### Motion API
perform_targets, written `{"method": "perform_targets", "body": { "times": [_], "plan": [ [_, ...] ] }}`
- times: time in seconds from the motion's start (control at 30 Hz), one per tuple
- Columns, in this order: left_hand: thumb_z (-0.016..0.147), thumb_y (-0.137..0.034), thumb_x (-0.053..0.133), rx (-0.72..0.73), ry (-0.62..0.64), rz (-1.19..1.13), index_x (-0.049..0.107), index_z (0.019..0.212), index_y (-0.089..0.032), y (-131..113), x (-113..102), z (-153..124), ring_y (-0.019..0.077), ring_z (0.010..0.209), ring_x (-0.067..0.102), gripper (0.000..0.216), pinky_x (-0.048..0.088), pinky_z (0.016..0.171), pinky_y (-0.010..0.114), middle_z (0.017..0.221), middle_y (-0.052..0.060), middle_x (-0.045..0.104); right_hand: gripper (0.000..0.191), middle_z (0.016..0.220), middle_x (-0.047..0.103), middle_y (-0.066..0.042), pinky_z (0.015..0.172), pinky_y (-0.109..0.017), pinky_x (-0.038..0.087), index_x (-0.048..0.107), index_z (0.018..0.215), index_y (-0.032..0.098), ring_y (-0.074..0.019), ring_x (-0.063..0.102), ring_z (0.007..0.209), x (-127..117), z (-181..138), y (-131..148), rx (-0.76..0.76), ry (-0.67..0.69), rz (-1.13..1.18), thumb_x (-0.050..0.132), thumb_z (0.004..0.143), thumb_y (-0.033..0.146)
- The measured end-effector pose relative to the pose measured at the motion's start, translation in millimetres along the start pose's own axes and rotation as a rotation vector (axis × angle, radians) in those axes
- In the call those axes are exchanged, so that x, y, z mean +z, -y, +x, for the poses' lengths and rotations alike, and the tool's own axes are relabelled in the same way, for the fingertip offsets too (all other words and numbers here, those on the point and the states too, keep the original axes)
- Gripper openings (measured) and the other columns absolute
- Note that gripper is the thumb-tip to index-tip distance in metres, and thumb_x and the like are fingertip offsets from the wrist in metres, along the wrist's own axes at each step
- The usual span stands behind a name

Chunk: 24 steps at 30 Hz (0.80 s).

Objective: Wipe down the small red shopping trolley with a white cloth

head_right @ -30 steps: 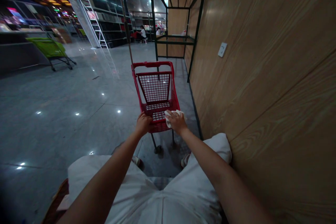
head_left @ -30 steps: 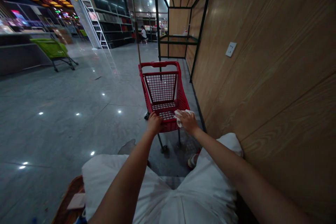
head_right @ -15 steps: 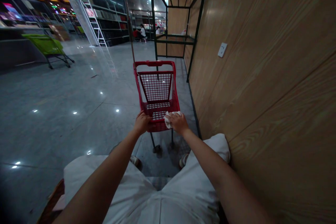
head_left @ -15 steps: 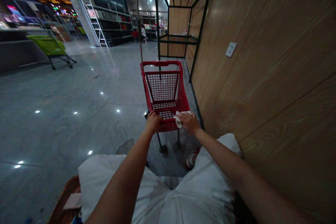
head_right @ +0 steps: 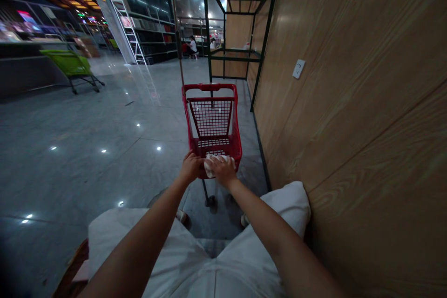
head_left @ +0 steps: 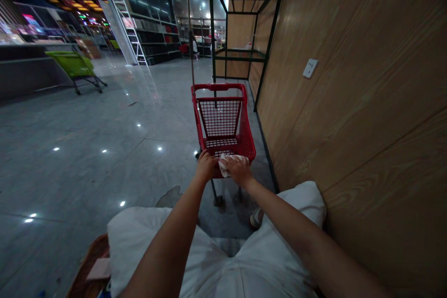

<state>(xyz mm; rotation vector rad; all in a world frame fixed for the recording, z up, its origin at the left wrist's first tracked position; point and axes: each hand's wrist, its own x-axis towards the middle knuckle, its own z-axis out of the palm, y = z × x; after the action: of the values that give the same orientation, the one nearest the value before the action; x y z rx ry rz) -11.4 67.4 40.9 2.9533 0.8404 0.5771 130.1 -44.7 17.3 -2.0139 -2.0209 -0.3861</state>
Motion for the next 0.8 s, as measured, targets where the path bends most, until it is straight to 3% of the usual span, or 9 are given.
{"method": "perform_targets", "body": {
  "times": [0.1,0.2,0.4,0.5,0.63,0.73,0.8],
  "plan": [
    [0.073,-0.033,0.063,0.009,-0.003,0.003,0.069,0.074,-0.023,-2,2,1,0.0234,0.087,0.056,0.012,0.031,0.108,0.045,0.079,0.005,0.07,0.043,0.133,0.054,-0.006,0.102,-0.044,0.021,0.048,0.135,0.033,-0.0241,0.042,0.121,-12,-17,-38,0.02,-0.029,-0.024,0.045,0.094,0.022],
    [0.072,-0.034,0.064,0.004,-0.01,0.011,0.069,0.073,-0.023,-7,6,4,0.024,0.088,0.056,0.012,0.031,0.108,0.046,0.079,0.006,0.069,0.042,0.131,0.056,-0.006,0.103,-0.046,0.018,0.051,0.133,0.032,-0.025,0.041,0.121,-20,-21,-47,0.086,-0.038,-0.039,0.046,0.093,0.02],
    [0.074,-0.019,0.055,-0.048,-0.055,0.018,0.072,0.079,-0.019,-13,12,6,0.0221,0.086,0.057,0.017,0.032,0.108,0.041,0.075,0.008,0.069,0.045,0.136,0.052,-0.005,0.099,-0.049,0.022,0.043,0.139,0.033,-0.0277,0.04,0.121,-1,5,19,0.165,-0.028,0.023,0.042,0.095,0.026],
    [0.071,-0.018,0.057,-0.035,-0.04,0.007,0.071,0.078,-0.019,-7,9,2,0.0217,0.084,0.058,0.015,0.032,0.109,0.04,0.074,0.007,0.069,0.046,0.136,0.052,-0.007,0.098,-0.048,0.024,0.04,0.141,0.032,-0.0277,0.041,0.121,3,10,30,0.129,-0.043,0.036,0.042,0.095,0.028],
    [0.072,-0.028,0.062,0.019,-0.032,-0.018,0.069,0.074,-0.023,-1,3,-3,0.0223,0.084,0.056,0.009,0.032,0.108,0.044,0.077,0.005,0.069,0.04,0.13,0.056,-0.006,0.097,-0.044,0.025,0.048,0.134,0.031,-0.0245,0.044,0.117,-11,-8,-11,0.036,-0.027,-0.017,0.044,0.094,0.026],
    [0.073,-0.033,0.064,0.019,-0.032,-0.016,0.067,0.071,-0.023,-4,1,-3,0.0225,0.085,0.055,0.011,0.031,0.108,0.045,0.076,0.005,0.068,0.038,0.128,0.058,-0.007,0.101,-0.042,0.022,0.053,0.129,0.027,-0.0248,0.043,0.119,-23,-22,-46,0.068,-0.043,-0.03,0.049,0.092,0.025],
    [0.072,-0.033,0.065,0.002,-0.039,-0.022,0.067,0.07,-0.022,-10,3,-2,0.0227,0.085,0.055,0.011,0.031,0.108,0.045,0.076,0.005,0.068,0.037,0.126,0.059,-0.007,0.102,-0.042,0.022,0.056,0.126,0.025,-0.0253,0.043,0.119,-27,-23,-51,0.113,-0.053,-0.011,0.049,0.09,0.022]
  ]
}}
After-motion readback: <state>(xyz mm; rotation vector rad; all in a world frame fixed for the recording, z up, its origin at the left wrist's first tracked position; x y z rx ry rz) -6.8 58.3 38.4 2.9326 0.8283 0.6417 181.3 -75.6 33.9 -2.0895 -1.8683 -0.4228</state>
